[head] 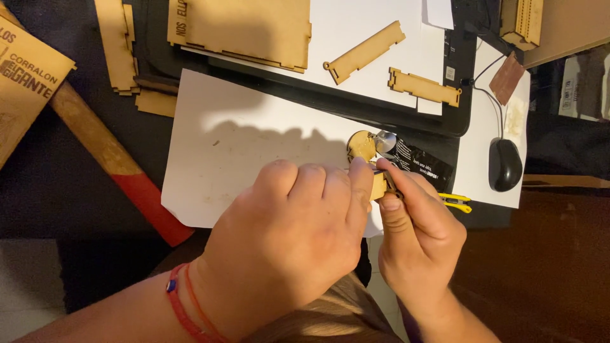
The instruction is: The person assembles a wooden model by applying glue to small wooden pieces and joining them together. They use a small stick to spread glue and a utility knife to trim edges, working with multiple pre-cut wooden parts on a desk.
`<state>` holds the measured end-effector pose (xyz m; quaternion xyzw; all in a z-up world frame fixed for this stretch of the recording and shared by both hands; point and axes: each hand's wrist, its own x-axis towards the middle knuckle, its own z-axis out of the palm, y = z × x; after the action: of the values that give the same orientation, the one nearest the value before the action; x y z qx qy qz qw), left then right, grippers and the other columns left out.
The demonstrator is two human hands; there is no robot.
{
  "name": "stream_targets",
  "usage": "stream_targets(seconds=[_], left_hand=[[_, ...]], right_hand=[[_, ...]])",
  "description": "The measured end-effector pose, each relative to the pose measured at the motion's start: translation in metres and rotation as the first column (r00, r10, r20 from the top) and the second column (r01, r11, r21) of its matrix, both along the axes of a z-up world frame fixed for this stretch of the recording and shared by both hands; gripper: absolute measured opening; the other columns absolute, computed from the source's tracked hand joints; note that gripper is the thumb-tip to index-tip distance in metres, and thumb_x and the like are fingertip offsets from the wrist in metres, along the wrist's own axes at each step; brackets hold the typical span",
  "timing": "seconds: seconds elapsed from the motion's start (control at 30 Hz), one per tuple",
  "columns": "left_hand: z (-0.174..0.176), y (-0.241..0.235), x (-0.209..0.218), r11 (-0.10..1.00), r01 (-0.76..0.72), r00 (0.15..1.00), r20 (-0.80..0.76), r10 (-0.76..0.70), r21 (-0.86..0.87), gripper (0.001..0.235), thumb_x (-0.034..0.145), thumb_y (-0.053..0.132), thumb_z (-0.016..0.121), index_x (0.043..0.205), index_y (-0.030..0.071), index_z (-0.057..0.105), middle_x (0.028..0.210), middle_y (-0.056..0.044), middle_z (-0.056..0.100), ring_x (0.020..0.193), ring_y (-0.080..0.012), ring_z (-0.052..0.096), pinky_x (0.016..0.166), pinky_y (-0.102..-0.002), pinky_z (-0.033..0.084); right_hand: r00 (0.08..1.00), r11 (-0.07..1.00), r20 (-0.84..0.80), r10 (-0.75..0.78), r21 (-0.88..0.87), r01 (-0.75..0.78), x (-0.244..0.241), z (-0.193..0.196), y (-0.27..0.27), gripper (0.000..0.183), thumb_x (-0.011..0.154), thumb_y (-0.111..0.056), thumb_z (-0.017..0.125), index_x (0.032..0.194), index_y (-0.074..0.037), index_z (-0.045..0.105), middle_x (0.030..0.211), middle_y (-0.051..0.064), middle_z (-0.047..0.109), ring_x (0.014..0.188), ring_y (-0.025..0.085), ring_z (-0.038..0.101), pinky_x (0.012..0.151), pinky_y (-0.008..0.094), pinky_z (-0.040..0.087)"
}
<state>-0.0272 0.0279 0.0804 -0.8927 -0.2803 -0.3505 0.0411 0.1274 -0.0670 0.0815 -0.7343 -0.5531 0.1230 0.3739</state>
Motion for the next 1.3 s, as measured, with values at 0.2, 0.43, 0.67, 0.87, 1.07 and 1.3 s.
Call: stream_targets(seconds=[0.2, 0.43, 0.67, 0.87, 1.07, 1.3], left_hand=[[0.0, -0.001, -0.001, 1.0, -0.011, 1.0, -0.027, 0.011, 0.009, 0.022, 0.104, 0.015, 0.053, 0.108, 0.012, 0.075, 0.068, 0.01, 0.034, 0.063, -0.0103, 0.035, 0.063, -0.026, 0.028], [0.0, -0.004, 0.001, 0.999, 0.001, 1.0, 0.027, 0.001, -0.05, 0.024, 0.103, 0.013, 0.053, 0.109, 0.012, 0.076, 0.069, 0.008, 0.037, 0.064, -0.0129, 0.038, 0.061, -0.028, 0.03], [0.0, -0.006, 0.003, 0.998, -0.043, 0.999, -0.011, 0.043, -0.044, 0.025, 0.105, 0.017, 0.05, 0.107, 0.013, 0.075, 0.068, 0.008, 0.038, 0.063, -0.0121, 0.038, 0.062, -0.028, 0.029], [0.0, -0.008, 0.005, 0.997, -0.038, 0.999, -0.024, 0.037, -0.074, 0.026, 0.101, 0.014, 0.049, 0.107, 0.013, 0.074, 0.068, 0.008, 0.04, 0.063, -0.0134, 0.04, 0.061, -0.029, 0.03], [-0.003, -0.01, 0.007, 0.995, -0.027, 0.999, 0.024, 0.029, -0.092, 0.028, 0.1, 0.012, 0.05, 0.109, 0.01, 0.076, 0.068, 0.007, 0.041, 0.063, -0.0142, 0.04, 0.061, -0.029, 0.029], [-0.003, -0.012, 0.008, 0.991, 0.004, 0.999, 0.048, 0.003, -0.135, 0.028, 0.1, 0.012, 0.05, 0.111, 0.005, 0.075, 0.069, 0.004, 0.043, 0.064, -0.0166, 0.041, 0.061, -0.032, 0.028]], right_hand=[[0.998, 0.999, 0.051, 0.034, 0.024, -0.035, 0.002, -0.003, -0.003, 0.032, 0.101, -0.015, 0.052, 0.123, 0.006, 0.062, 0.116, 0.018, 0.068, 0.105, 0.025, 0.064, 0.097, 0.034, 0.051], [0.996, 0.998, 0.069, 0.052, 0.017, -0.053, 0.003, -0.003, -0.005, 0.034, 0.101, -0.014, 0.052, 0.126, 0.006, 0.06, 0.117, 0.02, 0.068, 0.107, 0.027, 0.066, 0.099, 0.035, 0.051], [0.998, 0.998, 0.014, 0.057, 0.019, -0.057, 0.002, -0.003, -0.008, 0.035, 0.101, -0.015, 0.052, 0.129, 0.005, 0.059, 0.127, 0.018, 0.066, 0.113, 0.026, 0.065, 0.104, 0.036, 0.051], [0.999, 0.999, -0.009, 0.033, -0.01, -0.033, -0.007, 0.005, -0.008, 0.035, 0.101, -0.012, 0.051, 0.132, 0.004, 0.056, 0.133, 0.02, 0.063, 0.121, 0.027, 0.063, 0.109, 0.037, 0.049], [0.999, 0.997, -0.015, 0.043, -0.063, -0.044, -0.01, 0.012, -0.01, 0.041, 0.099, -0.009, 0.051, 0.137, 0.006, 0.051, 0.134, 0.02, 0.061, 0.12, 0.025, 0.061, 0.108, 0.035, 0.046], [0.998, 0.995, 0.021, 0.052, -0.083, -0.05, -0.009, 0.012, -0.014, 0.043, 0.097, -0.007, 0.053, 0.139, 0.004, 0.05, 0.139, 0.019, 0.058, 0.122, 0.024, 0.059, 0.109, 0.035, 0.046]])
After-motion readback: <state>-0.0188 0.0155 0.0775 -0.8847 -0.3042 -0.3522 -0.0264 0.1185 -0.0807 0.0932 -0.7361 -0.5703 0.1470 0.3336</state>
